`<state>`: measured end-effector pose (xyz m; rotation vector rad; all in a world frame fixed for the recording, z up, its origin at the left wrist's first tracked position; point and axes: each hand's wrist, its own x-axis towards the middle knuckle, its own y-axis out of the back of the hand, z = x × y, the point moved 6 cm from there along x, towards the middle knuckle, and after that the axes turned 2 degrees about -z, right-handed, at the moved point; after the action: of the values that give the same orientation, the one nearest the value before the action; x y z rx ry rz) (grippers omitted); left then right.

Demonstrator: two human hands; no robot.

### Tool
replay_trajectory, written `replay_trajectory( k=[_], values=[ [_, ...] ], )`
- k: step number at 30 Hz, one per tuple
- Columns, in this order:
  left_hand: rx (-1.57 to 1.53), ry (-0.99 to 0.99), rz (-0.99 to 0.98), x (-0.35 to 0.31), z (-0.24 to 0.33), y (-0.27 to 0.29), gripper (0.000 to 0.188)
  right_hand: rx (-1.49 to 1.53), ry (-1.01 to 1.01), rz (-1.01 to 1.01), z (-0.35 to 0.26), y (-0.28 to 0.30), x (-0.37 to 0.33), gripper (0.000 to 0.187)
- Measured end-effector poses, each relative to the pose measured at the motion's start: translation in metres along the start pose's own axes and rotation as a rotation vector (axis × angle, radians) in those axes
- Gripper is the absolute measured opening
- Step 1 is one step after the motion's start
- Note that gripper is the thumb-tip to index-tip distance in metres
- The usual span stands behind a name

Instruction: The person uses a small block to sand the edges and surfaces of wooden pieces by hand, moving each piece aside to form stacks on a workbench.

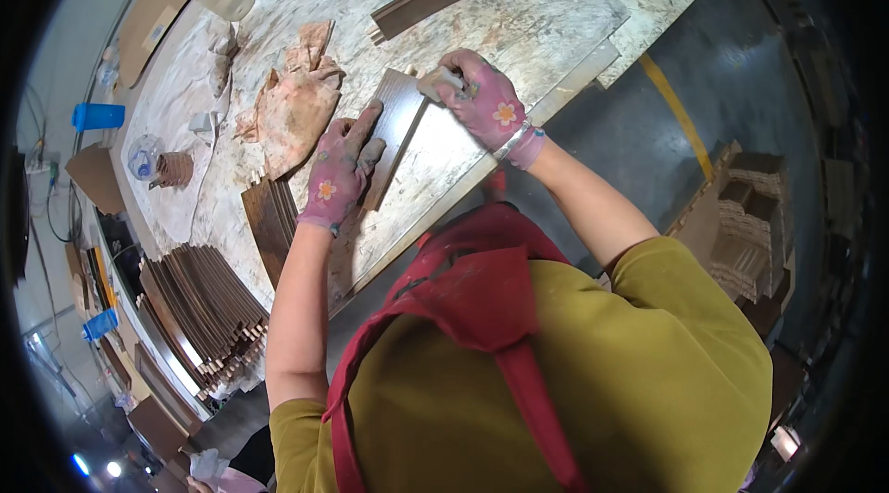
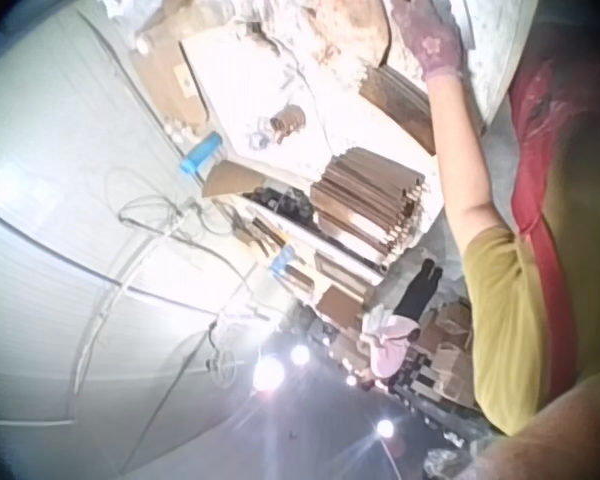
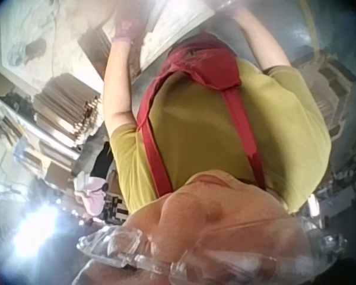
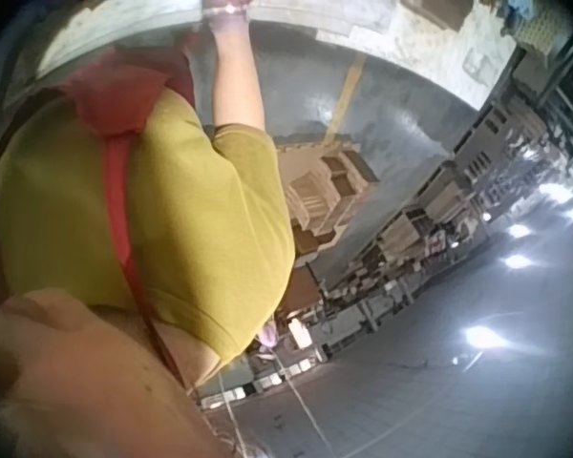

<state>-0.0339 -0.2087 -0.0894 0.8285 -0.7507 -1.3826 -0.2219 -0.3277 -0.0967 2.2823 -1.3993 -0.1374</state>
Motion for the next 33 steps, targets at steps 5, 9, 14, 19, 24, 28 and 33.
replay_trajectory(
  k=[5, 9, 14, 19, 24, 28, 33],
  values=[
    [-0.037, 0.02, 0.006, 0.001, -0.007, -0.004, 0.045, -0.135, 0.114, -0.101, -0.024, -0.021, -0.021, 0.03],
    [-0.09, -0.01, -0.056, 0.004, -0.01, -0.002, 0.056, -0.417, 0.567, -0.31, -0.048, -0.071, -0.075, 0.026],
    [-0.118, -0.039, -0.077, 0.005, -0.012, 0.001, 0.044, -0.237, 0.623, -0.53, -0.071, -0.106, -0.11, 0.025],
    [0.009, 0.01, 0.09, -0.003, -0.01, -0.007, 0.042, 0.414, -0.204, -0.149, -0.032, -0.009, -0.021, 0.039],
    [0.014, 0.058, 0.052, 0.0, -0.01, -0.01, 0.041, -0.177, 0.01, -0.203, -0.008, 0.001, 0.066, 0.041],
    [0.013, 0.061, 0.062, -0.001, -0.01, -0.008, 0.042, -0.173, 0.037, -0.262, -0.012, -0.024, 0.084, 0.038],
    [-0.017, 0.059, 0.068, -0.001, -0.011, -0.009, 0.042, -0.213, 0.037, -0.288, -0.008, -0.039, 0.09, 0.033]
  ],
)
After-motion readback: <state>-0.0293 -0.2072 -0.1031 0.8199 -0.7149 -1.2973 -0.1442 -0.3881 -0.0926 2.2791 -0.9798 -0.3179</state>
